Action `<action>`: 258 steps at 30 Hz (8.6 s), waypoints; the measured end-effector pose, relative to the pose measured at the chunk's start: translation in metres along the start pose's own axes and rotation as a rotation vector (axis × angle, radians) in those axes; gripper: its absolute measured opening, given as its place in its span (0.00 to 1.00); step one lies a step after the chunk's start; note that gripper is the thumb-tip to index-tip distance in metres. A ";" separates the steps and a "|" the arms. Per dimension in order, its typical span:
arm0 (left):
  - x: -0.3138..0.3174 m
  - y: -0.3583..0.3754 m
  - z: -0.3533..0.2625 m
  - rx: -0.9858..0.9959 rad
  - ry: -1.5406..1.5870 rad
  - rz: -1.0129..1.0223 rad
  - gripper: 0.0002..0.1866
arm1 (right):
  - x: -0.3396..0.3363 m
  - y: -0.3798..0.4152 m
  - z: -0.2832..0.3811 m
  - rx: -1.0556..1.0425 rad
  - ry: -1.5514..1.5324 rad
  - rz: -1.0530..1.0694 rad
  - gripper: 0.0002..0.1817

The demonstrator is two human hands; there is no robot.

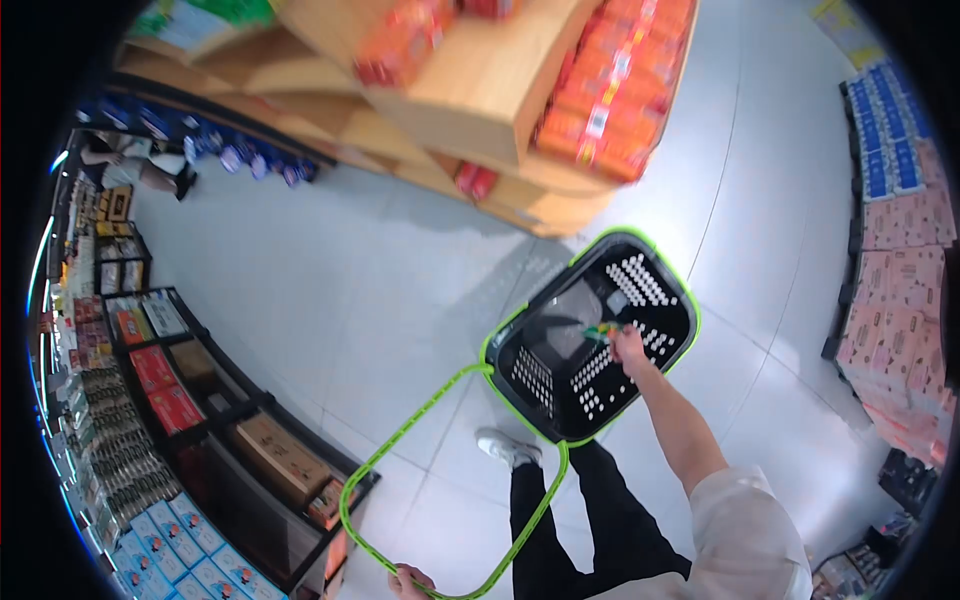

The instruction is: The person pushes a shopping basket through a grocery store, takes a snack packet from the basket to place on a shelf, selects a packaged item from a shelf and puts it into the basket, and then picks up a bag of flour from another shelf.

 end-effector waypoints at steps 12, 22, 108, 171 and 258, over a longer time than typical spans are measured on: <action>0.086 -0.030 -0.162 0.285 0.097 0.244 0.15 | -0.156 0.263 0.120 -0.234 -0.022 0.045 0.06; 0.016 -0.152 -0.241 0.400 -0.120 0.137 0.13 | -0.201 0.289 0.067 -0.178 -0.058 -0.181 0.10; 0.059 -0.286 -0.307 0.370 -0.367 -0.159 0.16 | 0.605 0.613 0.356 -1.728 1.417 1.375 0.18; 0.145 -0.028 -0.242 0.197 0.438 -1.023 0.38 | 0.561 0.595 -0.016 0.400 1.583 1.457 0.15; -0.101 0.387 0.211 -0.678 0.074 -1.391 0.14 | 0.204 0.787 -0.461 -1.795 2.237 3.150 0.19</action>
Point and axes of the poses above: each hand's wrist, its own y-axis away from the middle knuckle, its own x-axis out of the palm, z = x × y, the point moved 7 cm from there along -y, towards the middle knuckle, and after that the axes turned 5 degrees about x, right-handed, at the moved point
